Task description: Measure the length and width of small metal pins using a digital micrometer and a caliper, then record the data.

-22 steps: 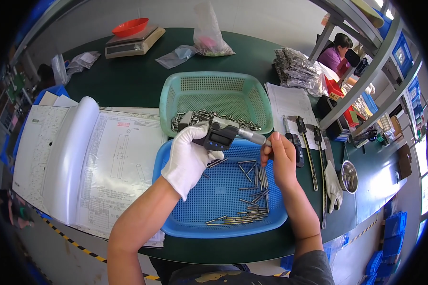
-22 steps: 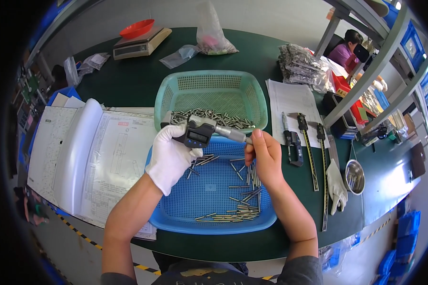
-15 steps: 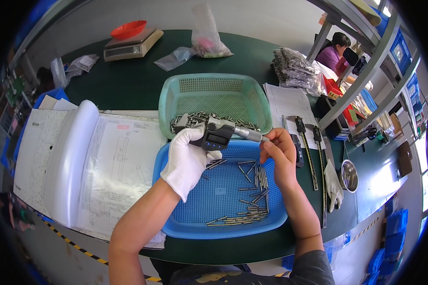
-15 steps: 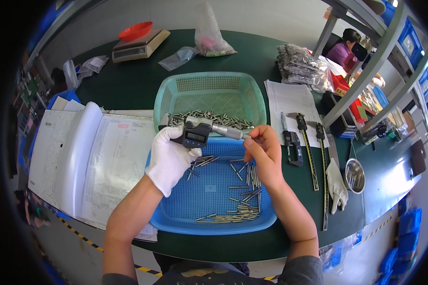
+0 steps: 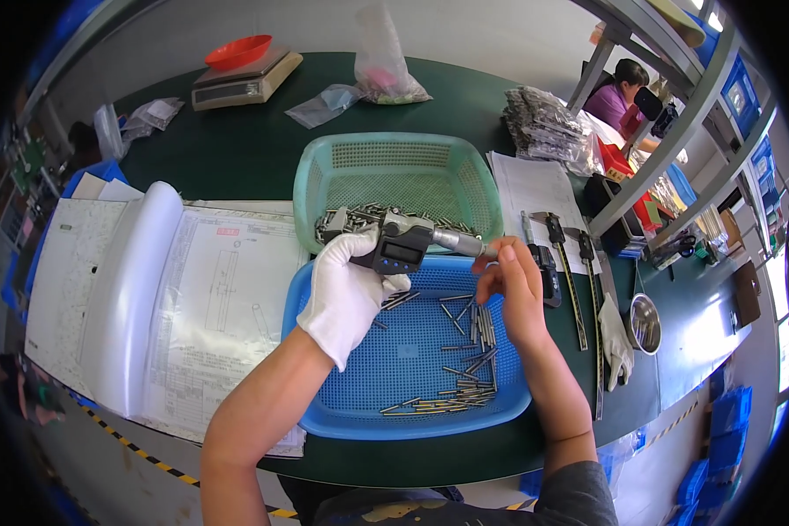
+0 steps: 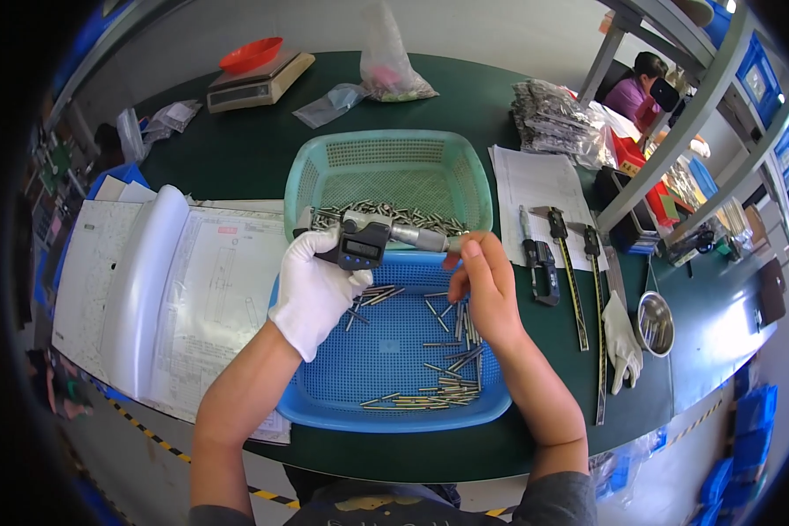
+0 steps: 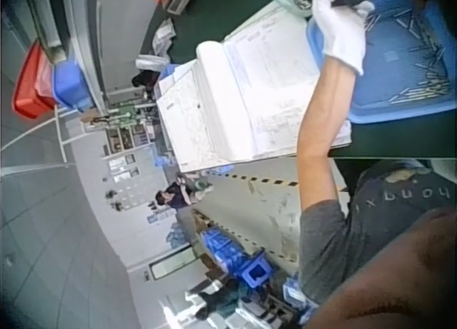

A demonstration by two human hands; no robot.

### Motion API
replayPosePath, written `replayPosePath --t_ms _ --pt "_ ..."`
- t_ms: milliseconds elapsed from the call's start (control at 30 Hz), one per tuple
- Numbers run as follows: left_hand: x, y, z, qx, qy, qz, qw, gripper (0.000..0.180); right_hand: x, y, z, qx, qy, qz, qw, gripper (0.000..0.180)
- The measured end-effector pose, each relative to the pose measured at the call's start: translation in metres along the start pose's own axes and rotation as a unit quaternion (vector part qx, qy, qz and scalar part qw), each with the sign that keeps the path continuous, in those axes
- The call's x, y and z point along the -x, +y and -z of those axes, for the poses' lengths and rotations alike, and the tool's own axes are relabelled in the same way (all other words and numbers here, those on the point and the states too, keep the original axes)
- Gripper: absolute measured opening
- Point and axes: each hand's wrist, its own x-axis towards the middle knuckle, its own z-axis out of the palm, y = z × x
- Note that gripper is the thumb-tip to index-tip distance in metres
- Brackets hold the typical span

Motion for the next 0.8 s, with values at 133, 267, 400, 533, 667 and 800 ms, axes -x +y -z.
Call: replayPosePath --t_ms 133,267,400,533,667,800 --pt "0.002 0.002 -0.001 -0.009 0.002 -0.002 1.000 0.024 0.001 0.001 0.000 0.077 -0.011 0.054 0.996 0.022" --pt "0.000 0.001 0.001 -0.001 -0.001 0.008 1.000 0.024 0.002 0.002 0.002 0.041 -0.025 0.000 0.999 0.022" --pt "0.000 0.001 0.000 0.006 -0.004 0.012 1.000 0.024 0.004 -0.003 -0.001 0.087 0.000 0.049 0.995 0.023" --pt "0.001 0.001 0.001 -0.007 -0.005 0.004 1.000 0.024 0.005 -0.001 0.000 0.101 -0.009 0.039 0.994 0.022" --pt "0.000 0.002 0.002 0.008 -0.008 0.009 1.000 0.025 0.006 -0.004 -0.004 0.121 0.020 0.066 0.990 0.019" --pt "0.001 0.000 0.001 0.002 -0.016 0.007 1.000 0.025 0.006 -0.004 -0.008 0.082 0.033 0.065 0.994 0.016"
